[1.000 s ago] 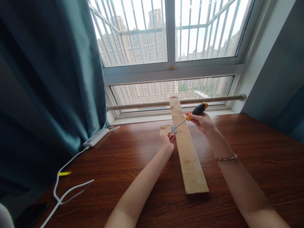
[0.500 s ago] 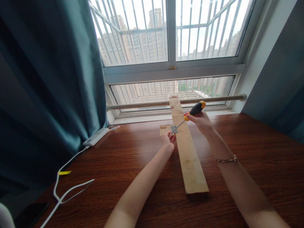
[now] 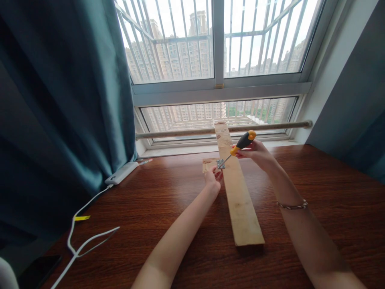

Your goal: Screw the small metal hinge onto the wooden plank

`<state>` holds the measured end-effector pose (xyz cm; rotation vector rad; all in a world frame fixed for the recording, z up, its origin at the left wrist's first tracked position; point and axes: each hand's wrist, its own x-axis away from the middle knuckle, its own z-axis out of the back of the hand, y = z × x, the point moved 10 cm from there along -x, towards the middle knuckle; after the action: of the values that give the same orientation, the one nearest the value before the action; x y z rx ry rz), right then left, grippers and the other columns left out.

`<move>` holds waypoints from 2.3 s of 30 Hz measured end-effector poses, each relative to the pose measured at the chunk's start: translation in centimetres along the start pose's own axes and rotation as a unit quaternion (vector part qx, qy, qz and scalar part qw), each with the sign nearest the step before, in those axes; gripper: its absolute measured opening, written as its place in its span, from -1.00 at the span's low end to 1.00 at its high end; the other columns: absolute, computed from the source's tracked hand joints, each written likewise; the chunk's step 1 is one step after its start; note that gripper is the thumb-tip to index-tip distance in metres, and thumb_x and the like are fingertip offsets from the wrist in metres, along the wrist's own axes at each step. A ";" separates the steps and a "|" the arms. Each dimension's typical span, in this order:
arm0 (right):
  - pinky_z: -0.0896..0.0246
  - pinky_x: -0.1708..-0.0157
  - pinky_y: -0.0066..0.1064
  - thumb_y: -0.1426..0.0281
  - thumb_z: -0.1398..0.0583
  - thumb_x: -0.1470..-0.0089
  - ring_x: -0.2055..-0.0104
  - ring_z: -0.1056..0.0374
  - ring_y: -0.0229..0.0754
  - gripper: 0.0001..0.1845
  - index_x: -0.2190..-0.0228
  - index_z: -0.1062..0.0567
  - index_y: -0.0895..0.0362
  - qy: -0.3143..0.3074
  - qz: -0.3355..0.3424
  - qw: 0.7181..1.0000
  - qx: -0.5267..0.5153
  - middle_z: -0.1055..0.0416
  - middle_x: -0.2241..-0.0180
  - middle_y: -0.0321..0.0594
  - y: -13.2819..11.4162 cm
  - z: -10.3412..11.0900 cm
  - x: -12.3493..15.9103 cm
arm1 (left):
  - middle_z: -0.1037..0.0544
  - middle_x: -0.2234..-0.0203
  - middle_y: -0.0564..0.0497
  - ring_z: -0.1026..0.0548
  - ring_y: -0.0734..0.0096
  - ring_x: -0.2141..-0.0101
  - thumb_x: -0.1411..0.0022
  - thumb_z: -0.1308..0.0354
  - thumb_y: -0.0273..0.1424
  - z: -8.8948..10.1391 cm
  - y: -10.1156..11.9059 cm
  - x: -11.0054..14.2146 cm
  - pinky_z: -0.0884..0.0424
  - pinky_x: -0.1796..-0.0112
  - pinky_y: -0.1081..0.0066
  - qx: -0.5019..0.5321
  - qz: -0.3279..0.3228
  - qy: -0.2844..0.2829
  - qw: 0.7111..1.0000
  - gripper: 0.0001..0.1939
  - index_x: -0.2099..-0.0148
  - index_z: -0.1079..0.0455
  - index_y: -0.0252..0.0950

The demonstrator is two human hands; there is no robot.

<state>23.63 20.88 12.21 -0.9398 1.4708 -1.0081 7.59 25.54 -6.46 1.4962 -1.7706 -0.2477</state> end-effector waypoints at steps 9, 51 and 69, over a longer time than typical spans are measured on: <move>-0.37 0.66 -0.40 0.23 -0.40 0.40 0.62 -0.40 -0.17 -0.60 0.52 -0.42 0.17 0.175 0.032 0.967 0.182 -0.46 0.57 -0.25 -0.4 1.7 1.0 | -0.44 0.58 0.05 -0.39 0.55 0.60 0.03 -0.11 -0.62 -0.1 -0.1 0.3 -0.32 0.53 0.52 -0.006 0.007 -0.003 1.000 -0.89 0.46 -0.29 -0.33; -0.38 0.69 -0.38 0.03 -0.34 0.28 0.65 -0.44 -0.07 -0.51 0.48 -0.40 0.17 0.210 0.064 0.963 0.160 -0.51 0.54 -0.14 -1.4 0.9 1.9 | -0.44 0.58 0.06 -0.40 0.53 0.59 0.05 -0.13 -0.63 -0.1 -0.1 0.4 -0.32 0.51 0.50 -0.003 0.005 0.001 1.000 -0.88 0.48 -0.30 -0.33; -0.48 0.56 -0.29 0.12 -0.33 0.23 0.58 -0.47 -0.10 -0.57 0.41 -0.43 0.19 0.168 0.073 0.977 0.113 -0.53 0.37 -0.10 -0.5 1.2 0.8 | -0.42 0.58 0.08 -0.37 0.55 0.60 0.05 -0.15 -0.63 0.1 -0.1 0.6 -0.28 0.52 0.50 0.003 0.003 0.013 1.000 -0.87 0.49 -0.29 -0.33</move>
<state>24.76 19.90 12.31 -0.5063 1.6342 -1.2374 7.63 24.93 -6.29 1.4910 -1.7564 -0.2192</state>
